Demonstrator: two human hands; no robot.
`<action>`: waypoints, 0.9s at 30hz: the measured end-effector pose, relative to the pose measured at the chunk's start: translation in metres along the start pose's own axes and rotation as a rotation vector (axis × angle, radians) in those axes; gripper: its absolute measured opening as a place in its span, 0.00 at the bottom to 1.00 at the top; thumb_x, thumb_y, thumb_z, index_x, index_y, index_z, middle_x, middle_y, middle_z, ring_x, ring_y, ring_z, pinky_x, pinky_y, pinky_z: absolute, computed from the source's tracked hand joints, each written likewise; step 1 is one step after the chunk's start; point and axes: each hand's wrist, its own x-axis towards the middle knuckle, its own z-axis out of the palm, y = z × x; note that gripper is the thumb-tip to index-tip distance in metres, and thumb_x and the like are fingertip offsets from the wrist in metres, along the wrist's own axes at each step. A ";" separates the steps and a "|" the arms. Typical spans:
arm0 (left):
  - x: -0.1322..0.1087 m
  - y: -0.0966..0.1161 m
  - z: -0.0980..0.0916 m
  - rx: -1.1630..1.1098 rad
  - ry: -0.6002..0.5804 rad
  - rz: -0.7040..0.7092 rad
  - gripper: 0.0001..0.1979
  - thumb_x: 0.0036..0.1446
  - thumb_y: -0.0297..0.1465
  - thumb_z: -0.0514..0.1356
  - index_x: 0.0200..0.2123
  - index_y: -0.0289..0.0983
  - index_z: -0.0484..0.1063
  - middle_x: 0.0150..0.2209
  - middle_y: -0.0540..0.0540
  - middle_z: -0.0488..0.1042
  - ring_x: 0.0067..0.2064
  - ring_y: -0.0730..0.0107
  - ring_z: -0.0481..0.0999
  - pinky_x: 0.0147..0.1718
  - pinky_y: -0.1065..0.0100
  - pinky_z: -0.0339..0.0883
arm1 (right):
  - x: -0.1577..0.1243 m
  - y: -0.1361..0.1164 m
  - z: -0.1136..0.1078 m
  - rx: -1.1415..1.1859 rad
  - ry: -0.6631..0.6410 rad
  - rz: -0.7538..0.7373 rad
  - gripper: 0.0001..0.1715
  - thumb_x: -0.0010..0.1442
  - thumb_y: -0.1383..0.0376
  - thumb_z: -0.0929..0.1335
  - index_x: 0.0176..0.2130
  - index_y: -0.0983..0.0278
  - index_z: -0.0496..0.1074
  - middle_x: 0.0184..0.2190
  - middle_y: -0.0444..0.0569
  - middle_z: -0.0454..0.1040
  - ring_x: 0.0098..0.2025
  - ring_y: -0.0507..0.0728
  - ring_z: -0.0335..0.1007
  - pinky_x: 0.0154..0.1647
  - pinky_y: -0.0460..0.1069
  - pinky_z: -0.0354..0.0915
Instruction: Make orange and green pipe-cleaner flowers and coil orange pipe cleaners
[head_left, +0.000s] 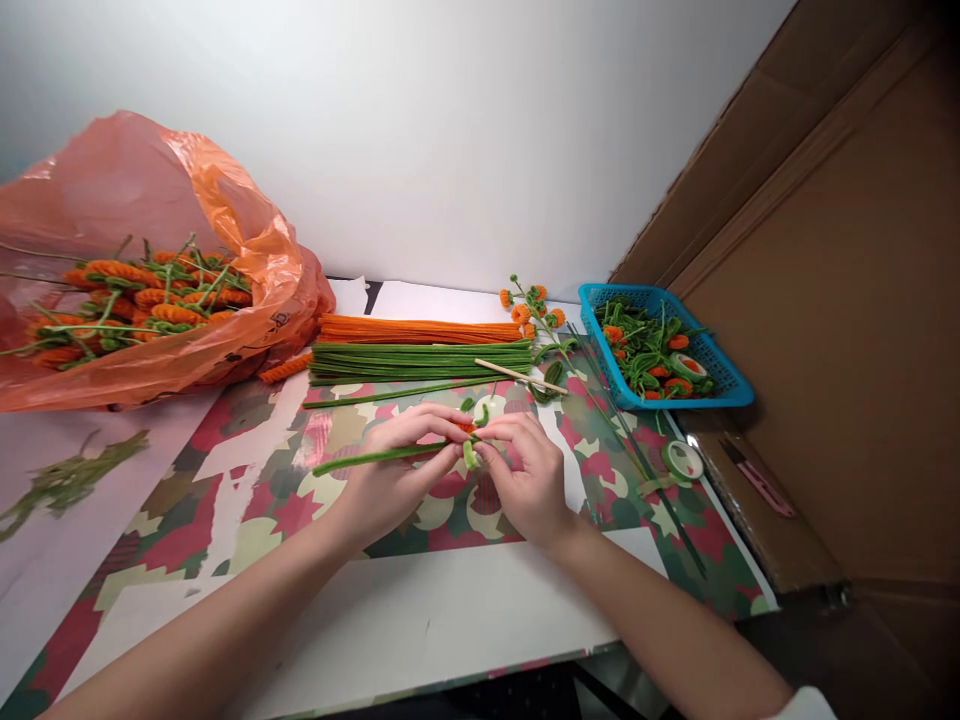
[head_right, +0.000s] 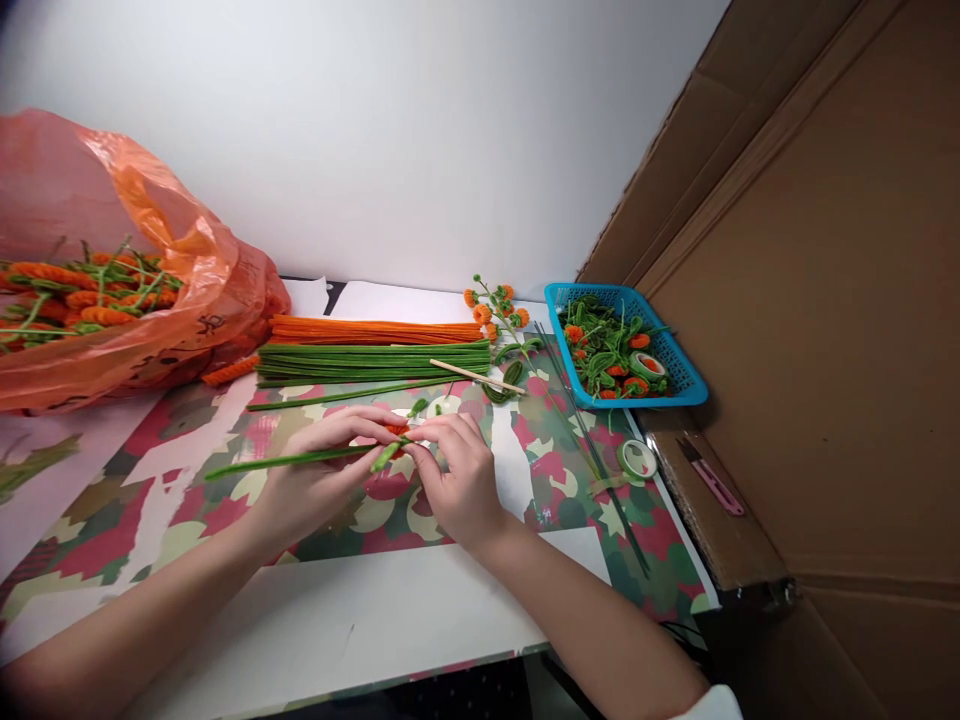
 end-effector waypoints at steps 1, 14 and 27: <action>0.000 0.001 0.000 -0.017 0.011 -0.019 0.04 0.57 0.27 0.61 0.32 0.39 0.76 0.40 0.44 0.77 0.45 0.65 0.76 0.33 0.72 0.76 | 0.000 0.002 0.000 -0.029 -0.003 -0.035 0.06 0.61 0.71 0.66 0.35 0.61 0.71 0.32 0.48 0.75 0.36 0.55 0.70 0.38 0.52 0.67; -0.001 0.000 -0.001 0.258 -0.008 0.294 0.09 0.60 0.22 0.56 0.34 0.39 0.75 0.39 0.46 0.75 0.41 0.69 0.76 0.41 0.68 0.71 | 0.000 0.000 0.000 -0.091 -0.106 -0.002 0.09 0.64 0.71 0.62 0.33 0.63 0.67 0.31 0.49 0.71 0.36 0.55 0.64 0.38 0.51 0.63; -0.001 -0.004 -0.004 0.211 -0.144 0.325 0.11 0.62 0.25 0.53 0.33 0.40 0.74 0.41 0.44 0.76 0.42 0.66 0.76 0.43 0.66 0.72 | 0.010 0.000 -0.014 1.065 -0.501 1.279 0.21 0.45 0.54 0.76 0.26 0.65 0.66 0.23 0.41 0.63 0.23 0.47 0.55 0.25 0.45 0.57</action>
